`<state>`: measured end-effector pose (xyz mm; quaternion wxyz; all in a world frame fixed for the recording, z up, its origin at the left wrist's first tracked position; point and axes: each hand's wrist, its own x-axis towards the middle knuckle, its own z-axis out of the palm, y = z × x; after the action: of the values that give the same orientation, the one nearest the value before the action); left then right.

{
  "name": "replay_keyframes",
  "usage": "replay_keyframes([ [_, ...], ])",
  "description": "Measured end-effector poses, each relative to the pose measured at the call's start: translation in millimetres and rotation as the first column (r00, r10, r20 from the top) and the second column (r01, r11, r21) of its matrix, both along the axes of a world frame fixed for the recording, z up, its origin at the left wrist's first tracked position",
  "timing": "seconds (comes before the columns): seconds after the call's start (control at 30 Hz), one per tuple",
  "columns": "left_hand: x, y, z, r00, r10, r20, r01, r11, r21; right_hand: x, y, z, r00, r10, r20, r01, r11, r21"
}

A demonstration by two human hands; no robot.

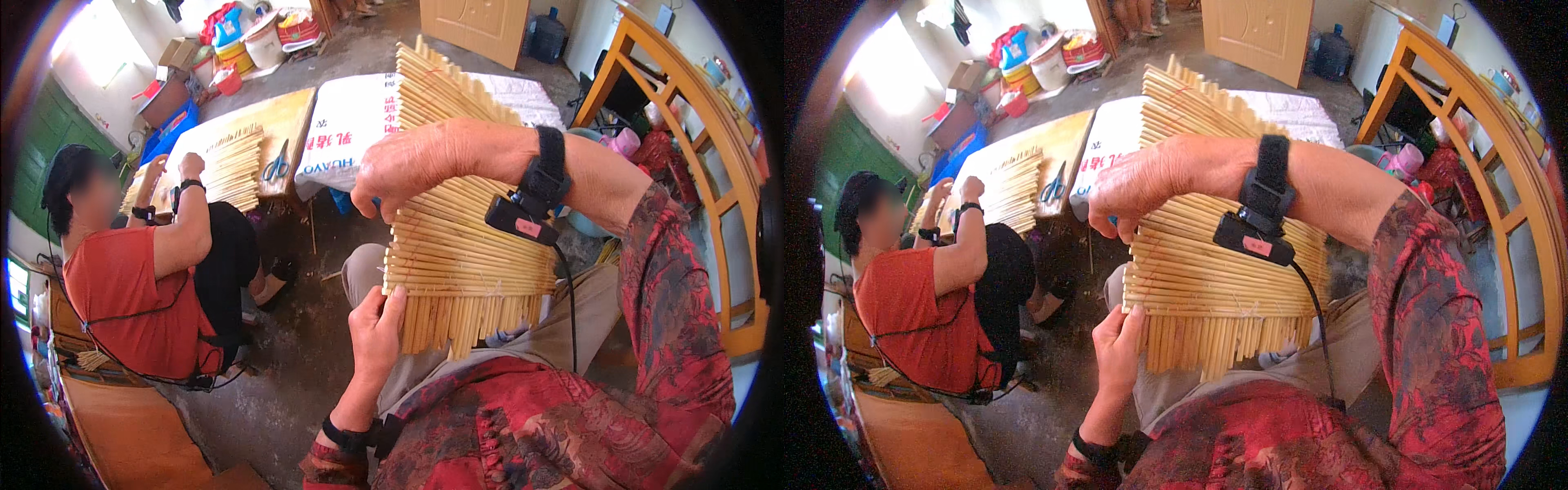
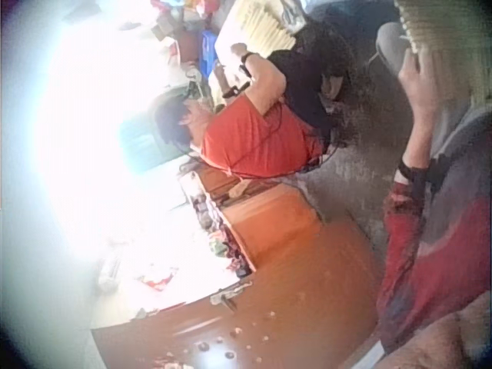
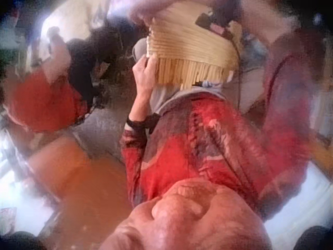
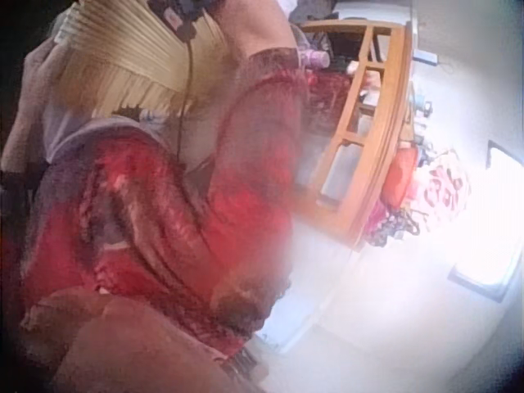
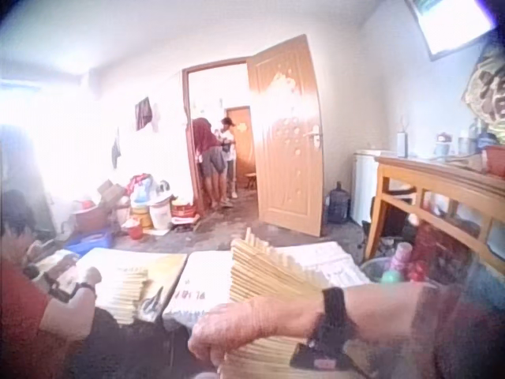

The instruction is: The person weaves together bamboo sticks using white thread to create a mat, looping the thread around each stick by hand and pulling it tight.

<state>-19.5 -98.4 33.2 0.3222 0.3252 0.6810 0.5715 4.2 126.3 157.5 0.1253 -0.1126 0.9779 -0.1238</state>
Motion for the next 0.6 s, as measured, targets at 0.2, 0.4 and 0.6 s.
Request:
replay_keyframes([
  [0.2, 0.3, 3.5, -8.0, 0.998, 0.06, 0.007, -0.06, 0.998, -0.016, -17.7, 10.4, -37.4, 0.981, 0.118, -0.151, -0.123, 0.992, -0.026],
  [0.4, 2.3, 1.8, -12.7, 0.954, 0.119, 0.274, -0.12, 0.993, -0.015, 59.4, -10.8, -46.3, 0.791, -0.176, -0.586, 0.037, 0.97, -0.242],
  [0.6, 13.1, 8.3, -18.2, 0.831, 0.213, 0.514, -0.217, 0.975, -0.054, 214.8, -97.9, -107.6, 0.911, -0.237, 0.338, 0.401, 0.311, -0.862],
])
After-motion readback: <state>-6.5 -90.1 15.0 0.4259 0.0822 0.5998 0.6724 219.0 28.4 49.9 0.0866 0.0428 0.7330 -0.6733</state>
